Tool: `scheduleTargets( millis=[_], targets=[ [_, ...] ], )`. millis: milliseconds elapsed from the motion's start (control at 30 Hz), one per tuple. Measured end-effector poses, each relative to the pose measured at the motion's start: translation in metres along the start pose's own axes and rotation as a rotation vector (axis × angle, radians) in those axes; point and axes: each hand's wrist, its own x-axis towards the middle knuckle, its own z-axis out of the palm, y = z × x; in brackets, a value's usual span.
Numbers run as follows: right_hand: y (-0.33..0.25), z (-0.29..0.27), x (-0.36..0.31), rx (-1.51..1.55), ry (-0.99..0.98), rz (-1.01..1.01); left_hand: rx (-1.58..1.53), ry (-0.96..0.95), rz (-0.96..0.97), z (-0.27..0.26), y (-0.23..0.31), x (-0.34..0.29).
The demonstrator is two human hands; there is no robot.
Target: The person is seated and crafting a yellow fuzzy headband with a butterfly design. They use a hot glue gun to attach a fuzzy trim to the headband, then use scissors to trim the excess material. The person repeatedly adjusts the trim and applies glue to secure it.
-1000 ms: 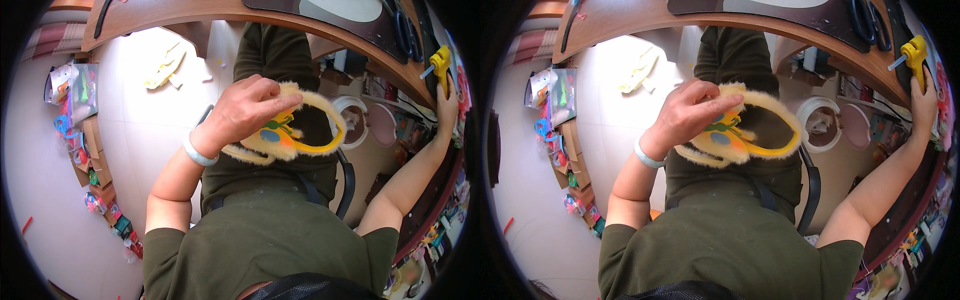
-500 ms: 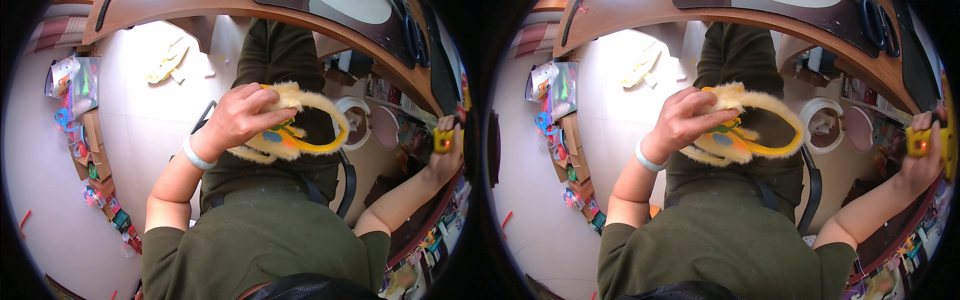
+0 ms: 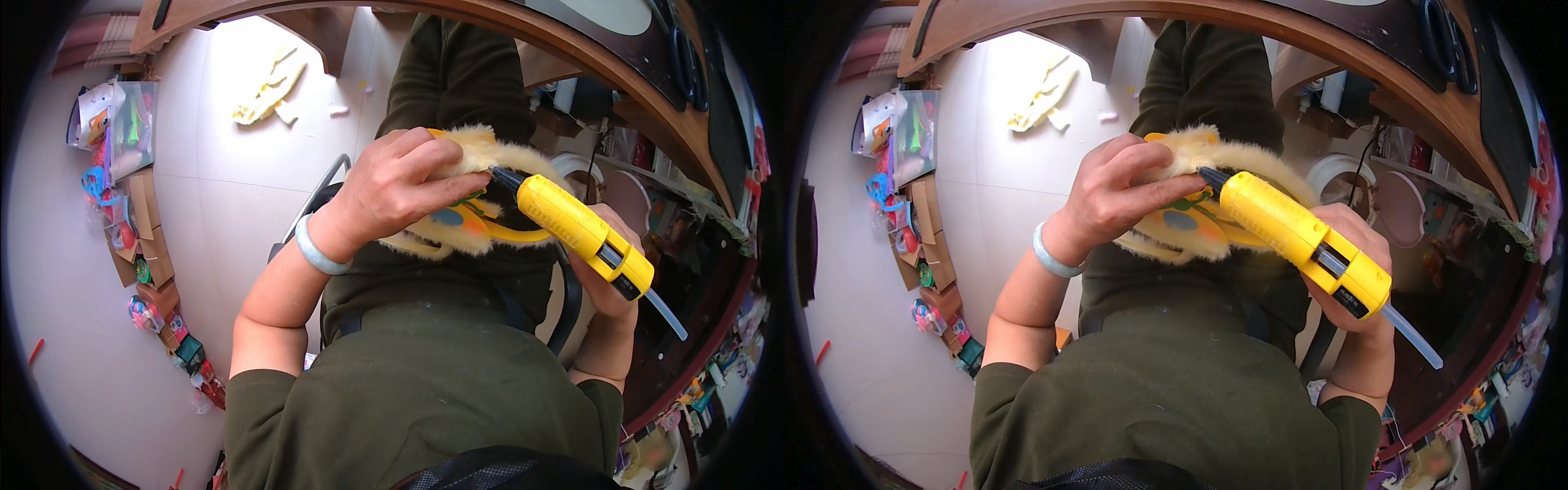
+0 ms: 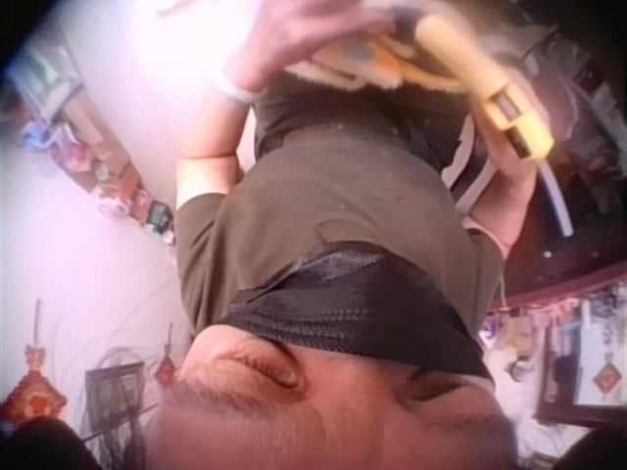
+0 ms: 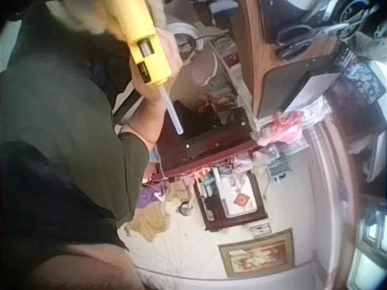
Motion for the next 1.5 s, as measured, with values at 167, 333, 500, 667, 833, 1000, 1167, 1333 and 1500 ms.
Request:
scheduleTargets(
  millis=[167, 333, 500, 667, 833, 1000, 1167, 1333, 1500],
  targets=[
    [0.000, 0.001, 0.003, -0.035, -0.023, 0.007, -0.020, -0.008, -0.010, -0.001, 0.002, 0.001],
    [-0.001, 0.001, 0.007, -0.036, -0.040, 0.009, -0.025, -0.003, -0.009, -0.001, 0.001, -0.001],
    [0.002, 0.001, 0.007, -0.022, -0.057, -0.019, -0.028, -0.002, -0.005, 0.000, 0.001, -0.001],
    [0.002, 0.001, 0.004, -0.018, -0.034, 0.009, -0.017, 0.002, -0.004, 0.000, 0.001, 0.000],
    [0.004, 0.001, 0.002, 0.008, -0.003, 0.023, 0.003, 0.009, -0.012, -0.001, 0.002, 0.000],
    [0.005, 0.001, 0.002, -0.003, -0.023, -0.004, -0.002, 0.009, -0.017, 0.000, 0.002, -0.001],
    [0.002, -0.004, -0.007, 0.057, 0.037, 0.074, -0.007, 0.020, -0.031, -0.002, 0.004, -0.001],
    [0.010, -0.044, -0.037, 0.361, 0.362, 0.031, -0.173, 0.094, -0.145, 0.000, 0.004, 0.002],
    [0.007, -0.141, 0.025, -0.524, 0.698, 0.037, -0.227, 0.139, -0.184, 0.002, 0.009, -0.005]
  ],
)
